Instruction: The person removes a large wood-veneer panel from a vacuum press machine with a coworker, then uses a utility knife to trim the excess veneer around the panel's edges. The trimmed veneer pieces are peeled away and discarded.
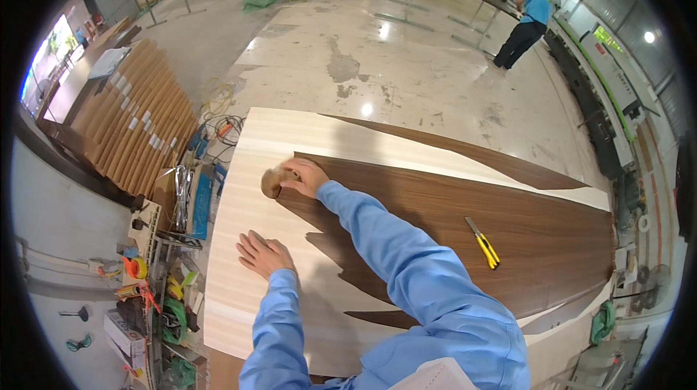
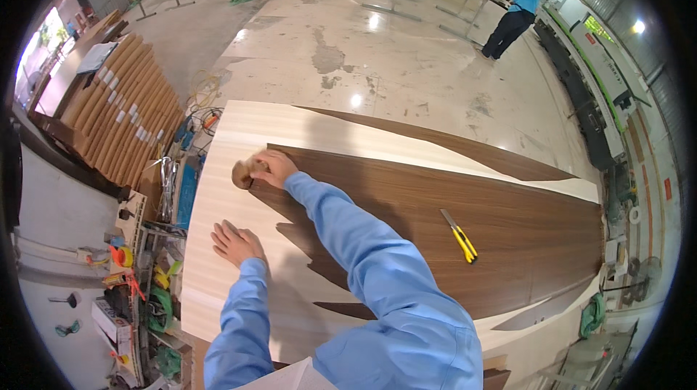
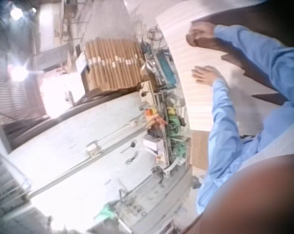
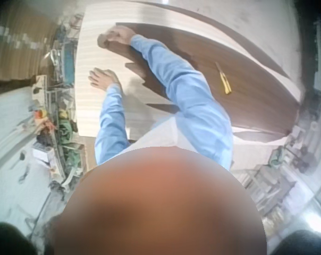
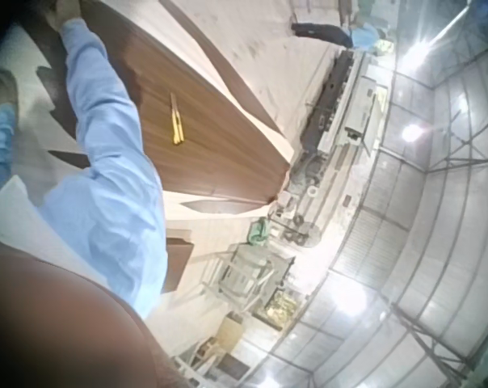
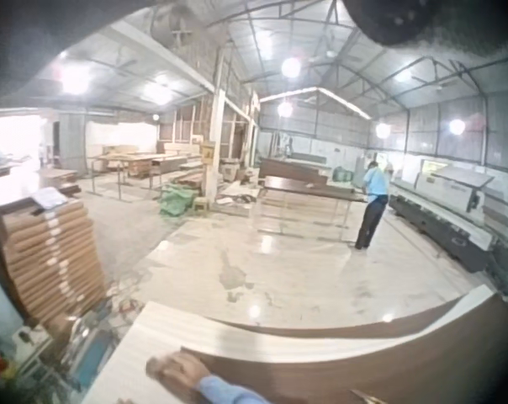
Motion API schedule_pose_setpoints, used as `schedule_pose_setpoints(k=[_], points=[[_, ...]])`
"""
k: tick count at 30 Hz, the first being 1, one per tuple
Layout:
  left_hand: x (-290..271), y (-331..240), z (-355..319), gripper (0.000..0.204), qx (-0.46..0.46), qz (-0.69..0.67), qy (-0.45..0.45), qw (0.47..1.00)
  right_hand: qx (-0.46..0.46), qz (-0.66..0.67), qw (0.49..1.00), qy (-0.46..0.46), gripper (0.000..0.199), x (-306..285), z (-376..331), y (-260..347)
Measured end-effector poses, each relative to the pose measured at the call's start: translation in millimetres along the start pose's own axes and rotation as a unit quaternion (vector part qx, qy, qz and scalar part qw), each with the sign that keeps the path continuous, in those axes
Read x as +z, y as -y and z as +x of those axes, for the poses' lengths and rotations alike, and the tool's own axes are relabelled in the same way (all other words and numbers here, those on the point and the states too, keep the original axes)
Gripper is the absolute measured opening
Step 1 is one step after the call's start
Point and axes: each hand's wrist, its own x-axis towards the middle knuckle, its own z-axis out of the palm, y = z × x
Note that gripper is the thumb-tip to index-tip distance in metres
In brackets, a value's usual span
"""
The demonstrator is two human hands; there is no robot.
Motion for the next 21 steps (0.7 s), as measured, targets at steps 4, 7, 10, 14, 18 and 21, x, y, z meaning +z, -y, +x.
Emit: schedule_pose_setpoints(k=[4, 7, 10, 14, 18, 21], points=[[1, -2, 1, 0.059, -0.005, 0.011, 0.043, 0.999, 0.007, 0.117, 0.993, -0.018, 0.038, 38, 58, 24], [-2, -3, 2, 0.061, -0.004, 0.019, 0.07, 0.997, -0.108, 0.22, 0.961, -0.129, 0.042, 65, 93, 31], [-4, -5, 2, 0.062, -0.014, 0.013, 0.09, 0.996, 0.139, 0.346, 0.926, -0.057, 0.047, 74, 97, 21], [-3, -8, 3, 0.062, -0.002, 0.046, 0.063, 0.997, 0.188, 0.415, 0.873, -0.175, 0.054, 72, 50, 0], [-3, -10, 5, 0.063, -0.021, 0.059, 0.078, 0.995, 0.206, 0.402, 0.875, -0.177, 0.055, 69, 8, 4], [-4, -11, 8, 0.064, -0.016, 0.061, 0.059, 0.996, 0.206, 0.465, 0.842, -0.18, 0.053, 46, -17, 15]])
